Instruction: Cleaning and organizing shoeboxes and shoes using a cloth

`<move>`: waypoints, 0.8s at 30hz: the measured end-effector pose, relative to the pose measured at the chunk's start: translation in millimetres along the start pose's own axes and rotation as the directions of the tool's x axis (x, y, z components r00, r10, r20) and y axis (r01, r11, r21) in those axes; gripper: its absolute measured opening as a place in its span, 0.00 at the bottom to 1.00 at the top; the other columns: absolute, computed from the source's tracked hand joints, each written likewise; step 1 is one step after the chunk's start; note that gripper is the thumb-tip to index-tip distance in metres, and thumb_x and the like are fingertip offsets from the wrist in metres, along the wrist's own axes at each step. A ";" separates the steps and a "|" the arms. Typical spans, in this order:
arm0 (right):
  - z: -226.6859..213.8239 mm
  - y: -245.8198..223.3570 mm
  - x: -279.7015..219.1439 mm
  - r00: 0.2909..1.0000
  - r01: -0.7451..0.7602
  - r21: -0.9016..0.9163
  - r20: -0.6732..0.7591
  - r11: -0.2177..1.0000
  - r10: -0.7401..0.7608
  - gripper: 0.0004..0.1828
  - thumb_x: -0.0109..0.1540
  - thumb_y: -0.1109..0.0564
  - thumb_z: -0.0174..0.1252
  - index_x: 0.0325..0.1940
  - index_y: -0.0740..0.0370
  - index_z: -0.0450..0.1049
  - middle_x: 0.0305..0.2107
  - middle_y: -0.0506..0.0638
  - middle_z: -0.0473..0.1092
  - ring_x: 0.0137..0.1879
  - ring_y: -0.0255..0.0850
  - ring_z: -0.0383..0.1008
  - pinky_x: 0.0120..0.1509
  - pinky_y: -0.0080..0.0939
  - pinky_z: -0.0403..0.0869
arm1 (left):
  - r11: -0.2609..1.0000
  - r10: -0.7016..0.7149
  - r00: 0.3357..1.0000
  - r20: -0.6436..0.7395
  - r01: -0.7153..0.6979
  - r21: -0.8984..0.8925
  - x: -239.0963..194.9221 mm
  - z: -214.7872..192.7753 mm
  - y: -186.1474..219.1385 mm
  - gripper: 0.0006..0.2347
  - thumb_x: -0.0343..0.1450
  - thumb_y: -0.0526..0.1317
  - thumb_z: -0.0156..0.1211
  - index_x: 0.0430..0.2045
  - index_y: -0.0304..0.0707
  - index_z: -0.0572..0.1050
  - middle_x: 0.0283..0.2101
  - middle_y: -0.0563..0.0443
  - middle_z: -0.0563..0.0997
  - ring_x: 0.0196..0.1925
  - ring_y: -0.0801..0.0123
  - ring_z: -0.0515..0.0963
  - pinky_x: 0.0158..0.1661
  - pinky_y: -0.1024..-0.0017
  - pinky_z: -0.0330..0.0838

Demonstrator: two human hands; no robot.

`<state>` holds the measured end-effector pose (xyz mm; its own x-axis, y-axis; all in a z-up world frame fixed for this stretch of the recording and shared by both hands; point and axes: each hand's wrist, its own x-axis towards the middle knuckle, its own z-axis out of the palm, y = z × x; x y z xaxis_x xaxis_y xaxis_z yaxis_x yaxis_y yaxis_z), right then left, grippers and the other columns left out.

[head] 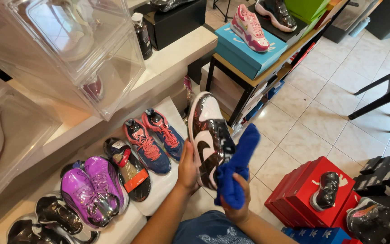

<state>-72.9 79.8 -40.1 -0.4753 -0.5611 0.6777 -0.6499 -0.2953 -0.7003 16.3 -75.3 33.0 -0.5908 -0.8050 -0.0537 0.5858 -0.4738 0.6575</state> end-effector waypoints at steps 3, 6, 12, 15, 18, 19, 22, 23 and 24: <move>9.5 -17.0 9.6 0.931 -0.218 0.646 -0.088 0.732 0.355 0.56 0.49 0.51 0.59 0.80 0.57 0.45 0.67 0.57 0.58 0.68 0.50 0.64 0.76 0.53 0.62 | 0.974 -0.222 0.975 0.018 0.221 0.051 -4.5 -3.0 -5.2 0.25 0.77 0.51 0.38 0.66 0.35 0.66 0.64 0.41 0.75 0.59 0.61 0.75 0.58 0.67 0.67; -13.4 43.5 -9.0 0.856 -0.315 0.936 0.207 0.160 0.473 0.29 0.67 0.48 0.50 0.69 0.65 0.63 0.51 0.57 0.73 0.50 0.45 0.76 0.55 0.47 0.74 | 0.965 -0.248 0.941 0.231 0.220 0.141 -13.6 -6.6 -11.1 0.26 0.78 0.50 0.36 0.69 0.33 0.62 0.63 0.39 0.75 0.57 0.64 0.75 0.56 0.69 0.69; -32.8 -61.9 130.0 0.944 -0.317 0.007 0.101 0.948 0.315 0.39 0.57 0.62 0.54 0.74 0.55 0.59 0.70 0.56 0.57 0.76 0.54 0.56 0.78 0.51 0.52 | 0.688 0.020 0.896 0.443 -0.334 0.645 -28.4 18.3 19.0 0.21 0.78 0.43 0.41 0.65 0.29 0.64 0.66 0.40 0.73 0.65 0.57 0.73 0.62 0.68 0.63; -9.3 -85.9 100.8 0.967 0.132 -0.449 0.252 0.884 -0.016 0.47 0.44 0.60 0.60 0.69 0.40 0.68 0.77 0.64 0.42 0.81 0.69 0.44 0.80 0.71 0.55 | 0.650 0.025 0.874 0.485 -0.383 0.657 -25.4 20.1 23.8 0.21 0.78 0.44 0.42 0.64 0.30 0.65 0.65 0.39 0.74 0.64 0.55 0.74 0.61 0.67 0.65; -2.7 -80.2 98.2 0.969 0.194 -0.508 0.232 0.840 -0.083 0.41 0.46 0.51 0.68 0.66 0.43 0.72 0.76 0.60 0.45 0.81 0.66 0.45 0.81 0.71 0.55 | 0.593 0.016 0.845 0.535 -0.439 0.675 -26.2 14.1 28.4 0.21 0.78 0.44 0.43 0.62 0.31 0.67 0.63 0.38 0.75 0.61 0.53 0.76 0.58 0.66 0.68; -11.2 -75.6 110.3 0.970 0.192 -0.511 0.228 0.838 -0.083 0.41 0.46 0.51 0.68 0.66 0.43 0.72 0.76 0.60 0.45 0.81 0.66 0.45 0.81 0.71 0.55 | 0.593 0.015 0.843 0.538 -0.440 0.674 -26.7 12.1 29.8 0.21 0.78 0.44 0.43 0.62 0.31 0.67 0.63 0.38 0.75 0.61 0.53 0.76 0.58 0.66 0.68; -29.7 -59.4 143.2 0.998 -0.042 -0.221 0.033 0.974 0.051 0.43 0.50 0.60 0.67 0.69 0.49 0.64 0.73 0.65 0.51 0.74 0.64 0.60 0.75 0.55 0.64 | 0.533 -0.015 0.806 0.592 -0.494 0.686 -26.2 -3.1 30.2 0.20 0.77 0.45 0.45 0.61 0.32 0.69 0.62 0.37 0.77 0.59 0.50 0.79 0.56 0.64 0.70; -34.4 -51.6 154.0 0.975 -0.222 0.167 0.054 0.961 0.216 0.40 0.50 0.57 0.65 0.66 0.55 0.63 0.65 0.63 0.59 0.68 0.59 0.67 0.73 0.53 0.67 | 0.700 -0.095 0.815 0.572 -0.354 0.620 -24.4 -11.8 25.3 0.23 0.77 0.48 0.44 0.65 0.32 0.65 0.63 0.36 0.75 0.60 0.53 0.77 0.58 0.65 0.69; -40.9 -43.9 164.4 0.925 -0.372 0.516 0.136 0.772 0.355 0.38 0.49 0.53 0.62 0.64 0.62 0.63 0.58 0.61 0.68 0.63 0.54 0.74 0.72 0.52 0.69 | 0.829 -0.178 0.809 0.560 -0.183 0.528 -23.4 -20.3 18.6 0.27 0.78 0.51 0.43 0.69 0.32 0.60 0.65 0.36 0.73 0.61 0.55 0.74 0.59 0.65 0.67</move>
<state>-146.8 32.2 111.3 -0.5900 -0.7286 0.3479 -0.0186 -0.4184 -0.9081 52.3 -72.6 31.3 -0.8929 -0.3671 0.2606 0.3012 -0.0570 0.9519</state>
